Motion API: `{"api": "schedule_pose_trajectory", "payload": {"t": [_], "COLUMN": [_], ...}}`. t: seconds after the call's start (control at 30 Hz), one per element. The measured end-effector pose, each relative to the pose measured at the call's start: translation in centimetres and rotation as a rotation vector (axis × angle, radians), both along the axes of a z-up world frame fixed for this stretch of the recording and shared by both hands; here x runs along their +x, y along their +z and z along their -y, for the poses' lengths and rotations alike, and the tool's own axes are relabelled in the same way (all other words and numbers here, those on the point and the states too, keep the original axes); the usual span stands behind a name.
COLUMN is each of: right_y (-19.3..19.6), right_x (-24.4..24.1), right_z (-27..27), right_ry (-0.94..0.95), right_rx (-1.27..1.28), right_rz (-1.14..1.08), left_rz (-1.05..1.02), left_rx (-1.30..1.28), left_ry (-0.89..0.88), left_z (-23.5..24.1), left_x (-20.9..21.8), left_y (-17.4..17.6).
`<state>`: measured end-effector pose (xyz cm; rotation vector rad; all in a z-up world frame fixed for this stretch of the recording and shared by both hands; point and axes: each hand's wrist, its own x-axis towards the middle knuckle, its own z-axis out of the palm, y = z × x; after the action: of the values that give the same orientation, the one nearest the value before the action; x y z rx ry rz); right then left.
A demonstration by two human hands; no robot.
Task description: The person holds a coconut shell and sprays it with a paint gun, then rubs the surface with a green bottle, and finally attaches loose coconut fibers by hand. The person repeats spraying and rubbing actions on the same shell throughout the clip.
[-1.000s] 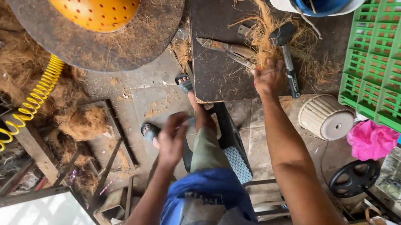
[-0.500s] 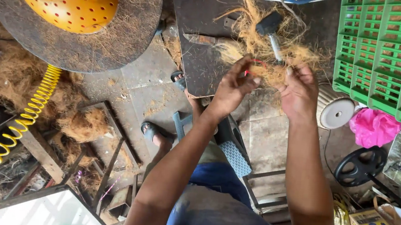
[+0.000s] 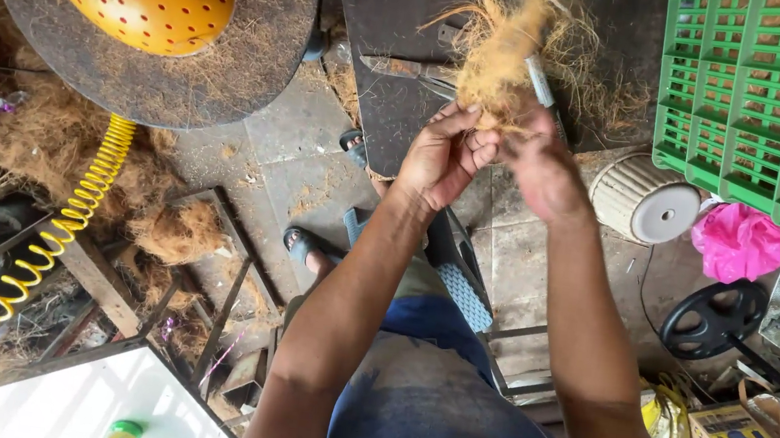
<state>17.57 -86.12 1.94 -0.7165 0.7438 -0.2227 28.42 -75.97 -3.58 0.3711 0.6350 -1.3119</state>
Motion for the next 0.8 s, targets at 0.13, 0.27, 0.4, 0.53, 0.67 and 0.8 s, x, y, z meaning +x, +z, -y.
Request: {"api": "schedule_pose_trajectory", "payload": {"t": [0.13, 0.27, 0.4, 0.53, 0.67, 0.8], "right_y": [-4.6, -3.0, -5.4, -2.0, -1.4, -1.8], "right_x": [-2.2, -2.0, -4.1, -2.2, -1.5, -1.6], "right_z": [-1.9, -1.2, -0.2, -0.1, -0.3, -0.4], "right_ry": [0.178, -0.019, -0.074, -0.052, -0.03, -0.11], "right_rx": [0.03, 0.045, -0.121, -0.229, -0.314, -0.279], "right_rz": [-0.087, -0.185, -0.245, -0.28, -0.323, -0.333], "left_rz": [-0.052, 0.134, 0.607, 0.822, 0.983, 0.837], "left_rx": [0.011, 0.142, 0.296, 0.297, 0.211, 0.252], "left_ry": [0.018, -0.041, -0.282, -0.373, -0.434, -0.399], "left_z": [0.5, -0.1, -0.4, 0.3, 1.0, 0.8], "left_x": [0.5, 1.8, 1.7, 1.3, 0.1, -1.4], "left_y": [-1.9, -2.2, -1.4, 1.8, 0.1, -3.2]}}
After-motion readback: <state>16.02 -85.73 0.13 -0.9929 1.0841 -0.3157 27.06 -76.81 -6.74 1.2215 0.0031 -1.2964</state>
